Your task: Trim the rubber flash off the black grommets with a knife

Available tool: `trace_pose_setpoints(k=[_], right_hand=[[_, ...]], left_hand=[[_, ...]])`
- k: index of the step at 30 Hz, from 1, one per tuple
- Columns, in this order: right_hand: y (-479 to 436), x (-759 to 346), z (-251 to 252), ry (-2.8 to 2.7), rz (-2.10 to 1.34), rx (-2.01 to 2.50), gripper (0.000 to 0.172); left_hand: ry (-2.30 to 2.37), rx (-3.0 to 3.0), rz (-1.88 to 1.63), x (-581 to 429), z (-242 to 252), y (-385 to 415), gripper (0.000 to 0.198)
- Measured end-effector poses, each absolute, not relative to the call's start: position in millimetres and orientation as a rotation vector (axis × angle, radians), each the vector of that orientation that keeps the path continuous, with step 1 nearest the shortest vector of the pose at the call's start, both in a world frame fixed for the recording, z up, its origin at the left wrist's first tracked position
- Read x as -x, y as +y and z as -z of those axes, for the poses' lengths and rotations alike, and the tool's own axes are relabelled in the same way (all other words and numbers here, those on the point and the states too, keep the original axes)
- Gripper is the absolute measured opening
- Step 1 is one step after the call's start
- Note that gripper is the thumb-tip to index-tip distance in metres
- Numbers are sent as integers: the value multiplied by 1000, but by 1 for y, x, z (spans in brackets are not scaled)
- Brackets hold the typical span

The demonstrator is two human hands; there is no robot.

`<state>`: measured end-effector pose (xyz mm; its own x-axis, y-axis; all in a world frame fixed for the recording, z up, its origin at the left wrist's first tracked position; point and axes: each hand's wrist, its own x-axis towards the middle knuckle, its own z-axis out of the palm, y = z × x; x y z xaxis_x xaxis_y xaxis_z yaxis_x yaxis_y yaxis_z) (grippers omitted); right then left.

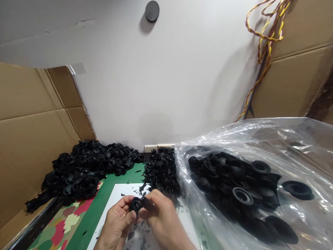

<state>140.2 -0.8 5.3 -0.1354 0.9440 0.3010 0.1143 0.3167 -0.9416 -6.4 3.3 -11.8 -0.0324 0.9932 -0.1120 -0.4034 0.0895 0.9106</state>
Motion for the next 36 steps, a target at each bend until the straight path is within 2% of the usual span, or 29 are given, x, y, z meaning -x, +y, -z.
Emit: trace_pose_setpoints(k=[4,7,10,13,16,19,22,24,29,36], right_hand=[[-2,-133,-4,-1525,-992,1048,13],[-3,-133,-5,-1559,-967,1075,18],[-4,-136,-6,-1679,-896,1061,16],[-5,-137,-6,-1793,-834,1093,15],[-4,-136,-4,-1800,-837,1315,17],[1,-141,-3,-1770,-818,1595,18],[8,-150,-1,-1658,-784,1725,13],[12,-155,1,-1545,-765,1674,12],[13,-157,4,-1432,-754,1519,31],[12,-158,8,-1436,-756,1425,24]], left_hand=[[1050,-917,-1314,8,16,5,37],[1062,-972,-1351,10,19,6,42],[1058,-1034,-1383,10,20,5,47],[1068,-1203,-1380,8,17,3,32],[1037,-1267,-1471,8,14,2,23],[1006,-1097,-1614,13,10,2,26],[949,-928,-1554,20,3,4,29],[895,-844,-1465,21,0,5,33],[743,-704,-1374,14,-1,1,37],[619,-658,-1320,13,-1,1,33]])
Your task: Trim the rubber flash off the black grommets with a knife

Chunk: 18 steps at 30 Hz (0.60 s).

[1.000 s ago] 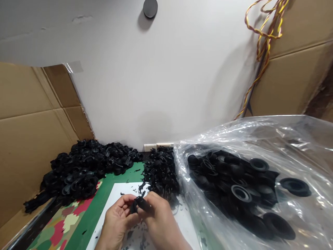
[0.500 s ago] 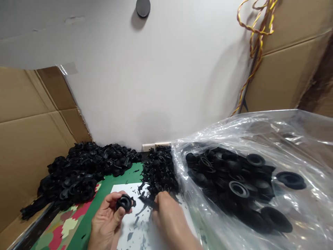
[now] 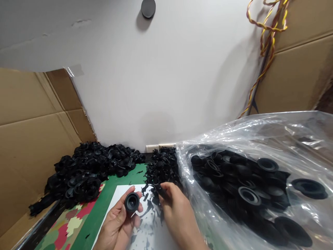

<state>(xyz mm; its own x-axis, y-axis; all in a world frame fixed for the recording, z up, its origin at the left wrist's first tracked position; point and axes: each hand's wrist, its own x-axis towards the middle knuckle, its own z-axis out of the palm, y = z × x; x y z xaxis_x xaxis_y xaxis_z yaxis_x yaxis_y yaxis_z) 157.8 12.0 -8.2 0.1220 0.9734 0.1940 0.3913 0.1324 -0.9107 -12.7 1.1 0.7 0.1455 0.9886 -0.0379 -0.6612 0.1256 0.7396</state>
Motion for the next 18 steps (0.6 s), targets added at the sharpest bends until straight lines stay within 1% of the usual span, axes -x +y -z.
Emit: trace_pose_setpoints(k=[3,6,9,14,18], right_hand=[[12,-159,9,-1445,-669,1444,22],[13,-159,7,-1448,-607,1455,28],[13,-157,5,-1440,-614,1467,30],[12,-154,3,-1465,-640,1480,28],[12,-154,5,-1496,-663,1452,27]], left_hand=[[609,-653,-1305,13,-2,0,34],[621,-660,-1290,13,-3,0,34],[649,-667,-1272,14,-2,2,33],[701,-652,-1269,15,0,5,32],[707,-658,-1263,14,-1,4,35]])
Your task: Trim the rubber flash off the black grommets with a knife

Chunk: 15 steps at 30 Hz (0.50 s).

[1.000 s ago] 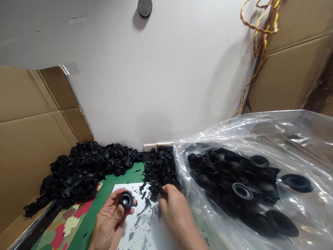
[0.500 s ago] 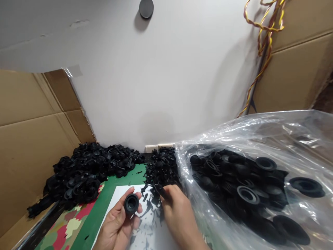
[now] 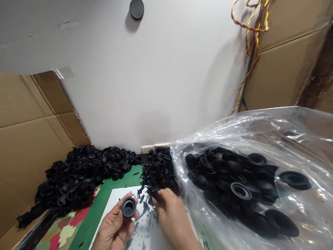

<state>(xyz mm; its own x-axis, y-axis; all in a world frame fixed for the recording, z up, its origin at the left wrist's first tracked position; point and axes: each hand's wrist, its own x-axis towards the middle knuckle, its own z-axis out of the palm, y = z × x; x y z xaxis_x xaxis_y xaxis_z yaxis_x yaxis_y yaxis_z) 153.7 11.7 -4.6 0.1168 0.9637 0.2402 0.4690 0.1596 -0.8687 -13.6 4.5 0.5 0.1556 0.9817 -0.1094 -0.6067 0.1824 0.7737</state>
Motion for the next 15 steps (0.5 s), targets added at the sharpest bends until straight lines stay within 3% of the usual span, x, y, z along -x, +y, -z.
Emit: trace_pose_setpoints(k=[15], right_hand=[[10,-154,9,-1462,-644,1381,26]], left_hand=[[648,-696,-1249,11,0,3,35]])
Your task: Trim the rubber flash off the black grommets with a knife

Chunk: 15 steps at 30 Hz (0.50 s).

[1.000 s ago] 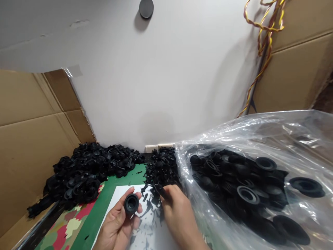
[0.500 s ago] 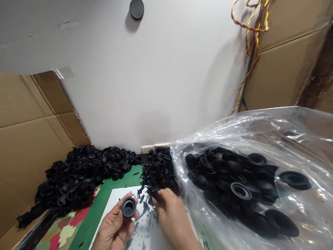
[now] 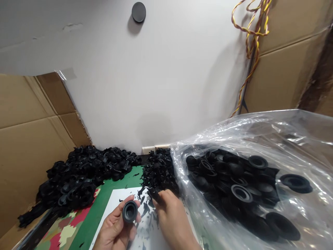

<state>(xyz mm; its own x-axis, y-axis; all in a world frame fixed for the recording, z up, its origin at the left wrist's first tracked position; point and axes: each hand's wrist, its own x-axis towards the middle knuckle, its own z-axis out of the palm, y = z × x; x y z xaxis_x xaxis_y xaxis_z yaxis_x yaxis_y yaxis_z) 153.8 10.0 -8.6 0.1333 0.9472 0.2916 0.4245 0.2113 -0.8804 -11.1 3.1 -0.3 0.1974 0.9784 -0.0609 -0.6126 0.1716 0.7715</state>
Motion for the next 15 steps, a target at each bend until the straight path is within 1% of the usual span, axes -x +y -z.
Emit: trace_pose_setpoints(k=[4,15], right_hand=[[11,-153,10,-1460,-640,1385,26],[9,-152,13,-1468,-665,1394,25]], left_hand=[[633,-683,-1235,11,1,3,38],[578,-691,-1220,13,3,2,35]])
